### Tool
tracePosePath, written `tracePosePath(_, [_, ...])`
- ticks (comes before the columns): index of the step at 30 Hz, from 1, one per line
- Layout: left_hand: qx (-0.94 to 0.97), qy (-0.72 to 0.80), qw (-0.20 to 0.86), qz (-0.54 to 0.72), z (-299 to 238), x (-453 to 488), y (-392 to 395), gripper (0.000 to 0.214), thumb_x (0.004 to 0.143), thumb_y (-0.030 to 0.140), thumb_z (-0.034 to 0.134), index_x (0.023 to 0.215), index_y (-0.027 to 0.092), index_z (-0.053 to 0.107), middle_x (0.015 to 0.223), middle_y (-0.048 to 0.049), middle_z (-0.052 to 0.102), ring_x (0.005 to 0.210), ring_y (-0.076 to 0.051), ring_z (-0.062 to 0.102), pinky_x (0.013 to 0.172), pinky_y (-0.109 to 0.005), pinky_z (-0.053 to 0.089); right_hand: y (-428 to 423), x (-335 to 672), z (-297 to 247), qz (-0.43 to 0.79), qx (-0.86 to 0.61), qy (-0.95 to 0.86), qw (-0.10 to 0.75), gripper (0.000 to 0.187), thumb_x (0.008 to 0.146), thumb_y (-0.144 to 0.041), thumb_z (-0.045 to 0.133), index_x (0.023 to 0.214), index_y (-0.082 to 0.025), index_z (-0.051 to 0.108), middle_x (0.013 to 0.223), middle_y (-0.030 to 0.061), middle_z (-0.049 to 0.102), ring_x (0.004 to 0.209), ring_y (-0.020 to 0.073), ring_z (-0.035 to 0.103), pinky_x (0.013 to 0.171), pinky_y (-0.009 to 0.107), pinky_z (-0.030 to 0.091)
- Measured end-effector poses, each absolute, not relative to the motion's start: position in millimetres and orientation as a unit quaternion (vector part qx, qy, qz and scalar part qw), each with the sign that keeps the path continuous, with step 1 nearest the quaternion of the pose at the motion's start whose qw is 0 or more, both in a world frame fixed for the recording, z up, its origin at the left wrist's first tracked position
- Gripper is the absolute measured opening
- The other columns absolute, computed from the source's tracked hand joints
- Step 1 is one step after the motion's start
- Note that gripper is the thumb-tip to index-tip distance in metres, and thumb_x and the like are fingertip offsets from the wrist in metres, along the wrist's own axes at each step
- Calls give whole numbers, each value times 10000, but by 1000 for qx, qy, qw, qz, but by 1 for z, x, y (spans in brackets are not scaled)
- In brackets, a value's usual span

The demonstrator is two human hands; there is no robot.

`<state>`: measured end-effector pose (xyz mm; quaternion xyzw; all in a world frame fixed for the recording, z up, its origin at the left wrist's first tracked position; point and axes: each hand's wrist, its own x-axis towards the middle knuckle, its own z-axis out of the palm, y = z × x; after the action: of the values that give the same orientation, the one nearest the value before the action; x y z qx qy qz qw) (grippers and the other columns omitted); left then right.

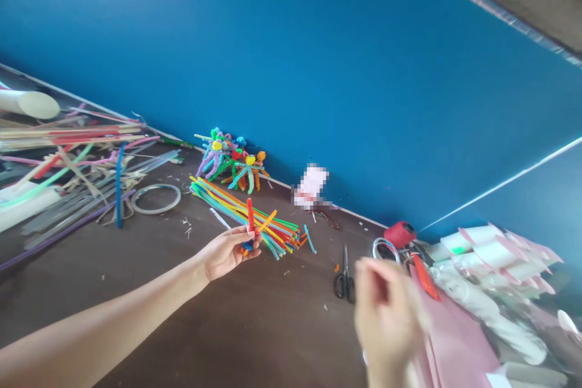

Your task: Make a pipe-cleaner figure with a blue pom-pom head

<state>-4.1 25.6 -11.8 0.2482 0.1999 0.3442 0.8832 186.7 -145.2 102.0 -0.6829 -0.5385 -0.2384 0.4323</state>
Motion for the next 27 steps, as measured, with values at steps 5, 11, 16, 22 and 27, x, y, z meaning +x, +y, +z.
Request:
tracePosePath(5, [254,202,892,315,-8,-1,15,64,721,165,603,723,103,591,698,-46,606,614,-104,560,671,-296,495,-89,141,65,59,-687,-649,321,196,840,-188,371,900,-192,557,828,40,633,755,145,595,690,235,446])
tracePosePath(11, [293,216,884,292,-8,6,6,95,682,163,642,719,80,613,643,-42,577,587,-95,533,628,-261,483,-64,132,22,244,-669,-544,445,139,788,-199,425,830,-165,552,738,39,626,644,149,592,602,245,466])
tracePosePath(16, [280,209,894,280,-10,7,3,91,687,153,635,751,90,619,669,-37,572,569,-81,514,611,-254,485,-63,132,20,341,-641,-466,505,92,744,-226,503,779,-161,558,673,12,610,565,125,568,508,213,450])
tracePosePath(22, [241,208,911,262,-8,6,3,65,724,151,595,740,90,613,673,-31,559,590,-89,527,634,-274,502,-66,125,16,348,-646,-430,526,101,725,-257,529,754,-160,537,654,20,623,509,118,550,475,218,444])
tracePosePath(27, [258,212,898,287,-12,7,3,62,706,135,618,753,95,609,690,-34,573,599,-83,522,664,-283,494,-67,125,14,306,-660,-425,538,121,711,-280,545,730,-161,531,596,4,589,493,122,543,457,221,445])
